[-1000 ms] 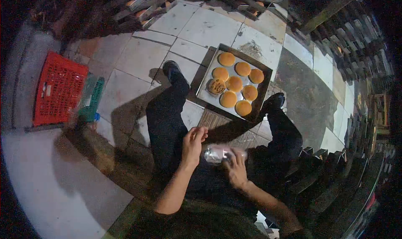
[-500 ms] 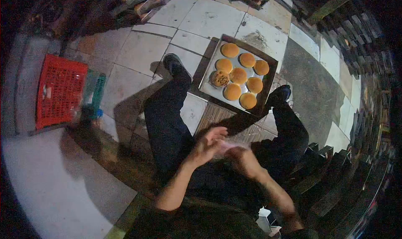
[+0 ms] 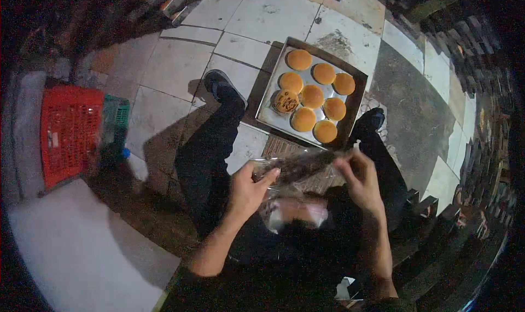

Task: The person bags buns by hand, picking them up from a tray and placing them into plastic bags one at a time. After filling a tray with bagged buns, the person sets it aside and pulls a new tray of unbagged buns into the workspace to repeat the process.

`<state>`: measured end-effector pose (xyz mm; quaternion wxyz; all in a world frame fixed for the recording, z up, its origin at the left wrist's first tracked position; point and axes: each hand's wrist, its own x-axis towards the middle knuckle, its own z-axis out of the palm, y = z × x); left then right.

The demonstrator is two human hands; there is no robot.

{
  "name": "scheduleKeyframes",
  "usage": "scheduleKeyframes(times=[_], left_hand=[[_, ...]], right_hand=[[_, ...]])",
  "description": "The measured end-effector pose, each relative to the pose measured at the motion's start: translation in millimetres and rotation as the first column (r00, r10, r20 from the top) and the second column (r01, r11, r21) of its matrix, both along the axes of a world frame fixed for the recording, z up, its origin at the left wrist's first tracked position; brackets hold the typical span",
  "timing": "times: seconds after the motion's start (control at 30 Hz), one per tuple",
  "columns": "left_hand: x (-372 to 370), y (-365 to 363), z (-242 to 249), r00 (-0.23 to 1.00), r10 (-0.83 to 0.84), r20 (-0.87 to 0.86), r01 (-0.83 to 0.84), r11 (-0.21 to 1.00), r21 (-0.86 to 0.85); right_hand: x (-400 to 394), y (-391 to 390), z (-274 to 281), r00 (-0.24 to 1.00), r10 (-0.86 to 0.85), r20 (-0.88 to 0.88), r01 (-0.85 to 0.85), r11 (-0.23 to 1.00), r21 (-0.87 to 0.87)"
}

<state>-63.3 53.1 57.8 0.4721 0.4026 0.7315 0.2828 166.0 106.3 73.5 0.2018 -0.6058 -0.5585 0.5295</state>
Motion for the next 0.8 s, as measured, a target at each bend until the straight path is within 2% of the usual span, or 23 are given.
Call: scheduleKeyframes(times=[0.03,0.07,0.13,0.17,0.2,0.23,0.27,0.3,0.33,0.37,0.4,0.43,0.47,0.5,0.53,0.57,0.6,0.63,0.67,0.7,0.73,0.77,0.8], left_hand=[[-7.5,4.4,-13.9,0.999,-0.008,-0.05,0.006,0.999,-0.033],[-7.8,6.6,-20.7,0.999,-0.007,-0.049,0.005,0.999,-0.042],[-7.5,11.9,-25.3,0.991,0.067,0.116,-0.036,0.967,-0.25],[-6.0,11.3,-36.9,0.999,-0.008,0.038,0.016,0.974,-0.226],[-5.5,18.5,-36.9,0.999,-0.013,0.04,0.022,0.972,-0.235],[-5.1,28.2,-29.1,0.985,0.166,0.046,-0.151,0.963,-0.225],[-5.9,34.3,-27.5,0.939,0.339,0.051,-0.321,0.922,-0.216],[-9.3,33.2,-33.5,0.942,0.333,0.046,-0.314,0.922,-0.227],[-14.0,29.1,-39.4,0.918,0.374,0.131,-0.33,0.905,-0.268],[-17.0,26.6,-45.5,0.884,0.417,0.212,-0.345,0.887,-0.305],[-16.7,27.4,-48.8,0.887,0.415,0.205,-0.343,0.887,-0.31],[-15.2,28.4,-48.4,0.885,0.419,0.205,-0.346,0.884,-0.314],[-14.8,23.6,-49.0,0.884,0.422,0.203,-0.347,0.882,-0.32],[-19.4,1.9,-62.2,0.939,0.325,0.114,-0.28,0.913,-0.295],[-14.5,3.5,-65.0,0.941,0.322,0.109,-0.276,0.911,-0.305],[-4.2,5.3,-65.9,0.79,0.54,0.291,-0.485,0.84,-0.243],[0.6,7.6,-65.5,0.563,0.676,0.476,-0.671,0.71,-0.213],[-0.5,11.4,-59.9,0.57,0.669,0.477,-0.67,0.714,-0.201],[-3.5,17.7,-50.7,0.633,0.664,0.397,-0.583,0.747,-0.32],[-6.1,22.9,-42.8,0.696,0.642,0.321,-0.494,0.753,-0.435],[-5.2,29.8,-38.2,0.701,0.633,0.328,-0.497,0.764,-0.41],[-1.2,37.4,-33.8,0.717,0.601,0.353,-0.473,0.792,-0.387],[1.2,38.6,-28.8,0.732,0.564,0.383,-0.443,0.82,-0.362]], right_hand=[[5.5,7.6,-11.0,0.958,0.184,-0.219,-0.205,0.976,-0.074],[3.5,20.7,-26.3,0.958,0.184,-0.22,-0.206,0.975,-0.083],[-3.3,52.6,-72.0,0.996,-0.092,0.013,0.093,0.991,-0.097],[-4.9,66.5,-111.0,0.995,-0.096,0.016,0.097,0.989,-0.108],[-5.7,78.9,-162.9,0.975,-0.222,-0.006,0.22,0.97,-0.099],[-8.1,89.2,-210.0,0.939,-0.342,-0.026,0.338,0.936,-0.095],[-17.2,96.1,-247.9,0.924,-0.38,-0.041,0.373,0.919,-0.128],[-3.8,93.4,-337.8,0.942,-0.234,0.242,0.218,0.972,0.091],[10.7,90.3,-409.1,0.84,-0.127,0.528,-0.008,0.969,0.246],[8.4,97.8,-420.3,0.806,-0.209,0.554,0.09,0.968,0.234],[4.4,103.8,-431.7,0.764,-0.284,0.579,0.186,0.957,0.223],[5.3,106.9,-446.5,0.722,-0.28,0.633,0.107,0.949,0.298],[2.2,114.0,-455.6,0.726,-0.276,0.63,0.115,0.952,0.285],[1.6,123.6,-463.0,0.932,-0.243,0.27,0.218,0.969,0.12],[5.6,126.6,-468.1,0.958,-0.25,-0.141,0.242,0.968,-0.071],[11.9,124.9,-467.5,0.967,0.07,0.243,-0.029,0.986,-0.165],[4.7,117.1,-463.5,0.968,0.064,0.241,-0.025,0.987,-0.161],[-15.7,104.9,-445.0,0.837,0.079,0.542,-0.124,0.991,0.048],[-32.1,95.9,-427.5,0.626,0.0,0.78,-0.272,0.937,0.219],[-35.3,89.0,-420.7,0.638,-0.019,0.769,-0.265,0.933,0.243],[-32.5,80.9,-419.6,0.882,-0.017,0.47,-0.034,0.995,0.099],[-33.2,81.2,-403.8,0.988,-0.102,0.112,0.116,0.985,-0.128],[-27.9,83.1,-386.0,0.988,-0.109,0.108,0.12,0.988,-0.1]])
